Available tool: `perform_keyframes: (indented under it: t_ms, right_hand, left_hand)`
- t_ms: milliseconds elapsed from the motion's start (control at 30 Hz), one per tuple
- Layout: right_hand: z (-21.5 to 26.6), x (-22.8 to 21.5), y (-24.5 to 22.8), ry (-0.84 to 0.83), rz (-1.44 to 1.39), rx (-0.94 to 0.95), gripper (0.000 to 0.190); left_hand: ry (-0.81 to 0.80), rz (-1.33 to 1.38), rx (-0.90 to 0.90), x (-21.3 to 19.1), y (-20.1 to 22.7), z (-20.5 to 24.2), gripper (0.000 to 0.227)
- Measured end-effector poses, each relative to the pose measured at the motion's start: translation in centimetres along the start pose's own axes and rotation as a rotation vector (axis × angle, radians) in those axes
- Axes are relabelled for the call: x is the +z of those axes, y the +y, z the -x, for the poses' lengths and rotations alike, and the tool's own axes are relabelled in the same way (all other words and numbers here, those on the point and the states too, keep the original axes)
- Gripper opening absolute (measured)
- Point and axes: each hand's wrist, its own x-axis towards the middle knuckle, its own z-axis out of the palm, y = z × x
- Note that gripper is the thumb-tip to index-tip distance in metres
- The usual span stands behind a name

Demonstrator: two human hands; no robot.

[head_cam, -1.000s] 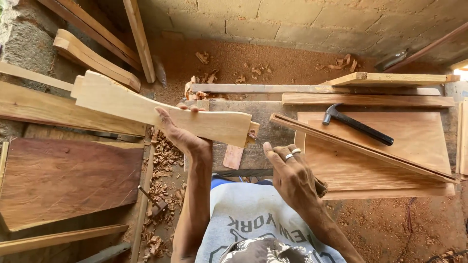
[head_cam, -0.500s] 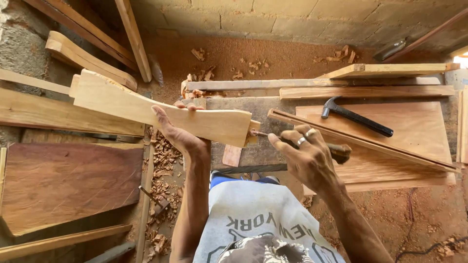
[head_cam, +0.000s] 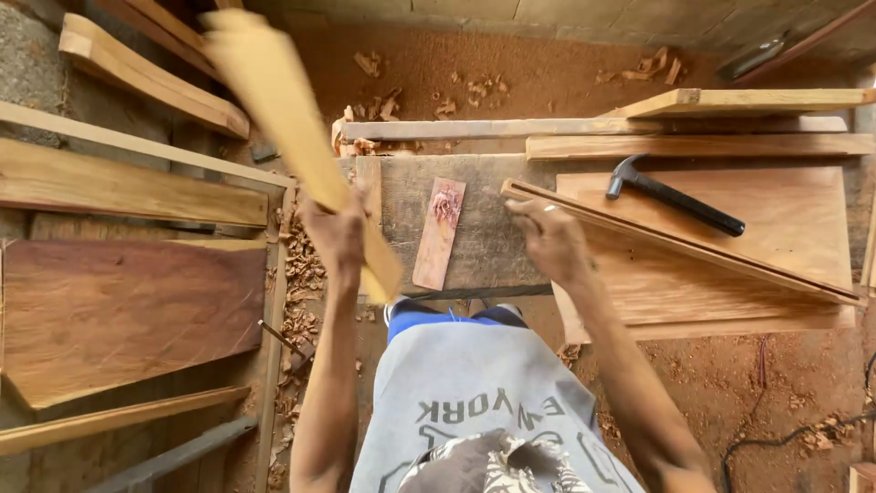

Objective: The person holds curved wooden furniture components and shaves their edges with a small hand blade, working on one piece at a time and setting finished pieces on the workbench. A hammer rests on the bench and the person occasionally repositions boards and panels around the work area.

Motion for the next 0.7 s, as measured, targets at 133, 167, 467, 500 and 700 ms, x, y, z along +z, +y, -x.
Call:
perform_keyframes:
  t_ms: [133, 167, 467, 500, 700]
  right_hand:
    - [-3.6, 8.1, 7.2, 0.033, -0.007, -0.251, 0.022]
    - [-4.5, 9.5, 8.5, 0.012, -0.007, -0.257, 0.023]
    - [-9.2, 14.3, 11.9, -0.130, 0.044, -0.319, 0.023]
    - [-9.4, 14.7, 12.3, -0.144, 0.076, -0.337, 0.025]
    - [-11.3, 16.1, 16.0, -0.194, -0.112, -0.461, 0.028]
  left_hand:
    - [-0.170, -0.699, -0.275, 1.8, -6.2, 2.8, 0.060]
    - [-0.161, -0.748, -0.180, 2.1, -10.2, 3.5, 0.060]
    - [-0.188, -1.114, -0.120, 3.9, -16.1, 6.5, 0.068]
    - [-0.201, -1.096, -0.158, 4.1, -15.4, 6.4, 0.071]
    - [-0.143, -1.105, -0.104, 4.6, -15.1, 6.3, 0.071]
